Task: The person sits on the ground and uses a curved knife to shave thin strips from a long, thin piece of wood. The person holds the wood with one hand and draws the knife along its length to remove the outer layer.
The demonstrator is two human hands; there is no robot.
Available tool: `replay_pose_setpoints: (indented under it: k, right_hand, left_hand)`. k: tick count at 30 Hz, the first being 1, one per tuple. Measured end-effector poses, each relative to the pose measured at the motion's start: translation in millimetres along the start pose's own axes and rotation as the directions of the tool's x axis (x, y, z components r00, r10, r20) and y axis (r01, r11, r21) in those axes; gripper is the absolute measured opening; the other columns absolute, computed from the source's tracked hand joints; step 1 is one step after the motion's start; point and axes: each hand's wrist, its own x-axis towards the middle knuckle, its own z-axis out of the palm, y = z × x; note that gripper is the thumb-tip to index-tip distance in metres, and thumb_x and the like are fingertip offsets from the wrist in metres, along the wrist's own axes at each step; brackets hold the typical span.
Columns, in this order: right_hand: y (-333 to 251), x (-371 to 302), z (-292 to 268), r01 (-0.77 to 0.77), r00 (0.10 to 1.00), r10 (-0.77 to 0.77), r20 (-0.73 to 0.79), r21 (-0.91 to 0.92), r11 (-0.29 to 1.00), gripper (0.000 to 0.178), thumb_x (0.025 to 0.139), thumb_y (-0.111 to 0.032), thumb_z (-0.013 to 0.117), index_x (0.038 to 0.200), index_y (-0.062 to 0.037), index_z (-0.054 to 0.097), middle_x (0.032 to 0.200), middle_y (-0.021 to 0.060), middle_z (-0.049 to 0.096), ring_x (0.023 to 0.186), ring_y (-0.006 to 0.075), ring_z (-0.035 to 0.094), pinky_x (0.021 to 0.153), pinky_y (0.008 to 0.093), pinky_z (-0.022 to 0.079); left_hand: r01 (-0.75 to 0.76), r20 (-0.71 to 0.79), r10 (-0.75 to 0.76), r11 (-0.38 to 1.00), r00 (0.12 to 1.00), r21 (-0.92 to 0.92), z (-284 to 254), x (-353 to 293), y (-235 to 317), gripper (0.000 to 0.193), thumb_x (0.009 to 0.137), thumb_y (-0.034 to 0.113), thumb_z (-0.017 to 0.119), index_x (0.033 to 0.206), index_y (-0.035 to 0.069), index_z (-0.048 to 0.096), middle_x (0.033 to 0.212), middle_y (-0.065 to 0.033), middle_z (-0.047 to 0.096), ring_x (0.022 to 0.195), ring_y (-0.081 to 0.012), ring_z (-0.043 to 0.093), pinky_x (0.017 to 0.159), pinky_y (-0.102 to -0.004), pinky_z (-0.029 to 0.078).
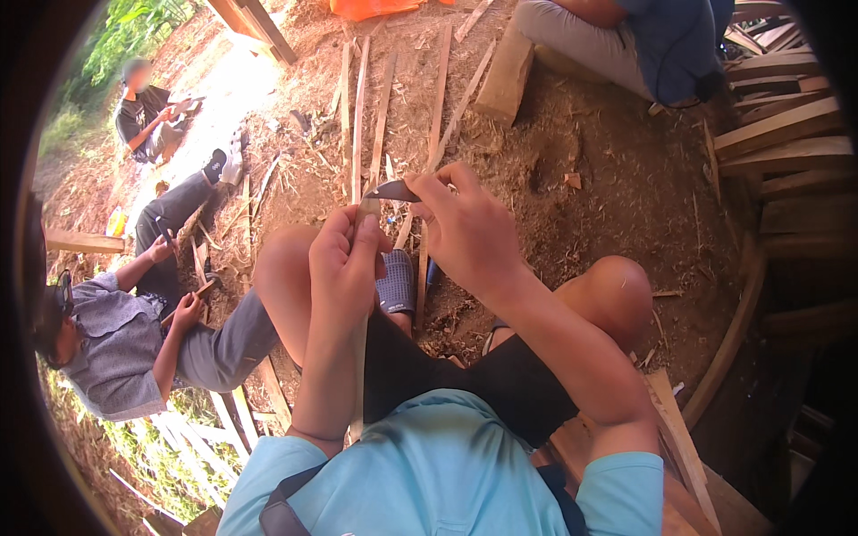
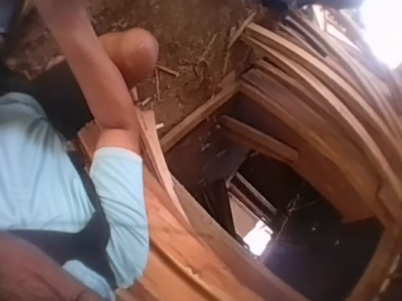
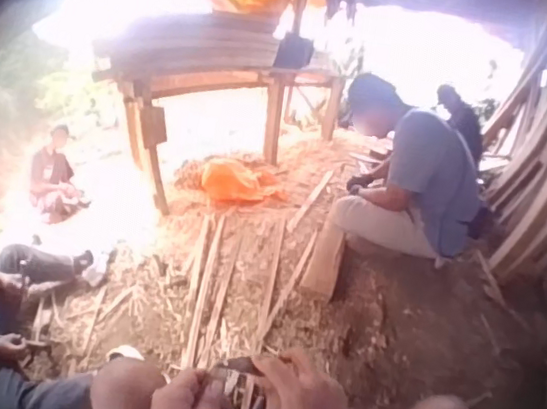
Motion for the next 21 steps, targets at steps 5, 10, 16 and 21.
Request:
replay_pose_setpoints:
  k: [5, 10, 16, 21]
  right_hand:
    - [7.7, 2.0, 8.2, -0.070, 0.997, 0.074, 0.031, -0.106, 0.992, 0.019, 0.087, -0.016, 0.059, 0.106, -0.0142, 0.059, 0.092, 0.0096, 0.055, 0.078, 0.0319, 0.063, 0.063, 0.0427, 0.050]
    - [6.2, -7.1, -8.1, 0.011, 0.998, -0.002, 0.056, -0.151, 0.988, 0.019, 0.089, -0.018, 0.057, 0.107, -0.0150, 0.058, 0.092, 0.0104, 0.056, 0.079, 0.0331, 0.063, 0.065, 0.0441, 0.051]
    - [-23.0, -38.9, -34.3, 0.000, 1.000, 0.000, 0.017, 0.000, 1.000, 0.027, 0.086, -0.011, 0.058, 0.113, -0.0105, 0.057, 0.093, 0.0105, 0.057, 0.086, 0.0321, 0.062, 0.071, 0.0412, 0.051]
    - [-27.3, -36.0, -54.1, 0.113, 0.987, -0.110, -0.116, 0.018, 0.993, 0.032, 0.084, -0.007, 0.059, 0.116, -0.0081, 0.057, 0.096, 0.0098, 0.057, 0.088, 0.0304, 0.061, 0.072, 0.0396, 0.051]
  left_hand:
    - [-0.029, -0.026, 0.033, 0.991, 0.999, 0.134, 7.7, 13.5, -14.2, 0.016, 0.096, 0.014, 0.050, 0.100, 0.000, 0.055, 0.067, -0.0010, 0.056, 0.050, -0.0036, 0.046, 0.044, -0.0186, 0.034]
    - [-0.036, 0.006, 0.035, 0.992, 0.999, 0.125, 9.7, 7.5, -13.4, 0.015, 0.096, 0.016, 0.049, 0.097, 0.001, 0.054, 0.065, -0.0007, 0.054, 0.051, -0.0047, 0.047, 0.044, -0.0200, 0.035]
    - [-0.054, 0.073, 0.056, 0.998, 0.996, -0.021, 9.1, -21.5, 14.1, 0.023, 0.097, 0.025, 0.050, 0.092, 0.003, 0.053, 0.058, -0.0007, 0.052, 0.041, -0.0053, 0.044, 0.037, -0.0190, 0.033]
    - [-0.101, 0.171, 0.099, 0.995, 0.980, 0.007, 10.0, -18.3, 45.0, 0.027, 0.097, 0.030, 0.050, 0.091, 0.004, 0.052, 0.055, -0.0008, 0.051, 0.039, -0.0069, 0.046, 0.036, -0.0192, 0.037]
